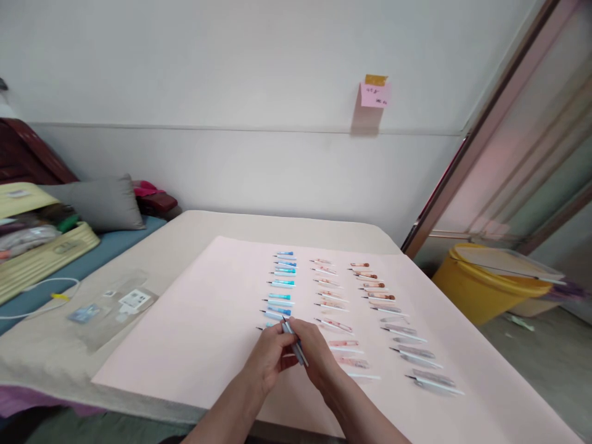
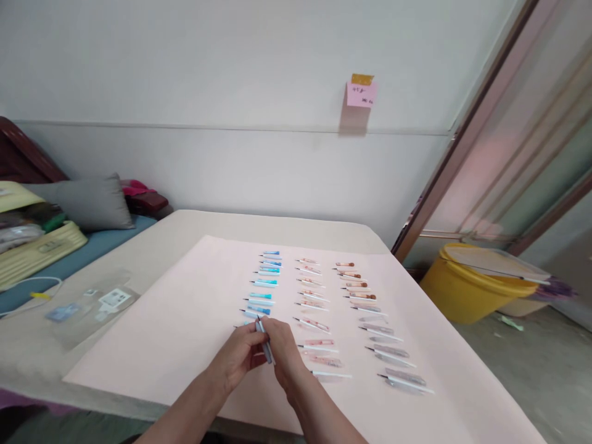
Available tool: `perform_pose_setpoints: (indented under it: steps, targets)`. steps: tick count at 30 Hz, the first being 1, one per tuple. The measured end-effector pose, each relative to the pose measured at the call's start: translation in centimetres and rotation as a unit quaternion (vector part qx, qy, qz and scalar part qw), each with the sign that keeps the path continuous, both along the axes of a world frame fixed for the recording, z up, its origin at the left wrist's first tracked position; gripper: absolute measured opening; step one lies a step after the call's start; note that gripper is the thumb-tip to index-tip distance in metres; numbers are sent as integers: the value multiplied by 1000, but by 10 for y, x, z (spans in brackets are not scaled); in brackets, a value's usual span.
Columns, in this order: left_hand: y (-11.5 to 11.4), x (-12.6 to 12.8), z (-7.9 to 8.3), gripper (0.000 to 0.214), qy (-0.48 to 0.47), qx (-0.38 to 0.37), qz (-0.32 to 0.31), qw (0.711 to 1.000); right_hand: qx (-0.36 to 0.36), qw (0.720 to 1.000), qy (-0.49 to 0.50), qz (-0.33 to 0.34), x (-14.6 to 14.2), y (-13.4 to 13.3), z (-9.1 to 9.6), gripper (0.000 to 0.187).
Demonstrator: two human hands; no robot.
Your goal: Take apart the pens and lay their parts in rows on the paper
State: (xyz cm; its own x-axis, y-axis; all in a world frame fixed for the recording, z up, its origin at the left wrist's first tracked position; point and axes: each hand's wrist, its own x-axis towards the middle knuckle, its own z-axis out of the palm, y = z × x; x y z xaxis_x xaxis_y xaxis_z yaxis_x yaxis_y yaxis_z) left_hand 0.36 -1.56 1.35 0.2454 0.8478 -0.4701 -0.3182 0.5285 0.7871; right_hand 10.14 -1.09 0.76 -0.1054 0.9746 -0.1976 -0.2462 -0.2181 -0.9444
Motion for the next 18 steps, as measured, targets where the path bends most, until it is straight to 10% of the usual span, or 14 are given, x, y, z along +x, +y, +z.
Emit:
perform_pose_setpoints:
  steps: [18]
  targets:
    - [15, -15, -5, 23, 29, 67, 176, 982, -63, 996, 49, -38, -3, 1, -7, 24]
